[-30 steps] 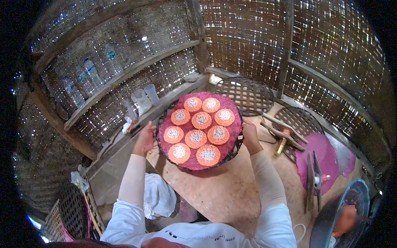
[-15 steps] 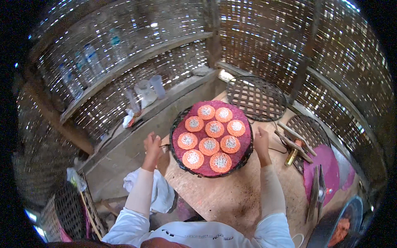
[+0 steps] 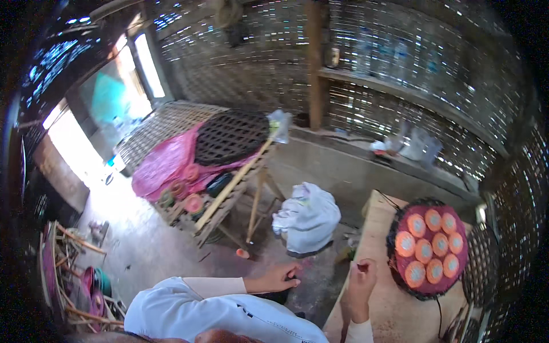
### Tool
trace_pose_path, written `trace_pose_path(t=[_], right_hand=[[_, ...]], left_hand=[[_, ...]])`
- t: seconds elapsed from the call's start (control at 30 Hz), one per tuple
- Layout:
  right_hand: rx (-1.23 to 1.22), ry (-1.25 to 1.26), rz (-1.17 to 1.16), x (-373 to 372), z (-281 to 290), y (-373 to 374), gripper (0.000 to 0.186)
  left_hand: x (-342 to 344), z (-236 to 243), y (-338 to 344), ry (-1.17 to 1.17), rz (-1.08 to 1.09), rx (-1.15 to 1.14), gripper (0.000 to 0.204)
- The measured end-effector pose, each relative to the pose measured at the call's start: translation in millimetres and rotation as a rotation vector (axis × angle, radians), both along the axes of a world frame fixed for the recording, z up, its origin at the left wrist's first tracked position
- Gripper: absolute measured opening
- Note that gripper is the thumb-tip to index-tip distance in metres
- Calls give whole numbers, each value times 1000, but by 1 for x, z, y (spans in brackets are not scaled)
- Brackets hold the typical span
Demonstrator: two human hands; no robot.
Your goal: The person uses a wooden mold to scoop orange and white dough from a metal bowl and presses it into a circular pattern on a purple mat. They repeatedly fill the mold, press the dough, and place the finished circular items onto a woven tray.
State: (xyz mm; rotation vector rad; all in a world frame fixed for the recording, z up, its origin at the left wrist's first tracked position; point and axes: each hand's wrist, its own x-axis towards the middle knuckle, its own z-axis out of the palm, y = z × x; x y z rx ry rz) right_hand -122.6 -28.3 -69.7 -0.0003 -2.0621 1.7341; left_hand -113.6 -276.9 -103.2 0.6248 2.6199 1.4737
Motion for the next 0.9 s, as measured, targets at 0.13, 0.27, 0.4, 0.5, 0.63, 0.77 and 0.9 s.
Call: trace_pose_path(t=[0.13,0.27,0.4,0.5,0.63,0.77,0.9], right_hand=[[12,-27,308,-25,1,-88,8],[100,-95,606,-53,32,-183,15],[391,-64,751,-99,74,-292,24],[321,147,851,-135,94,-390,26],[668,48,926,-166,88,-477,33],[901,-112,856,-176,48,-515,32],[757,-176,839,-190,28,-516,26]], left_hand=[[-4,69,-80,429,148,-139,28],[-8,123,-179,681,605,-244,26],[-14,139,-301,760,893,-421,33],[-21,133,-366,451,1064,-622,50],[-22,127,-400,307,893,-602,65],[-23,111,-418,322,906,-564,61],[-44,110,-423,571,973,-416,48]])
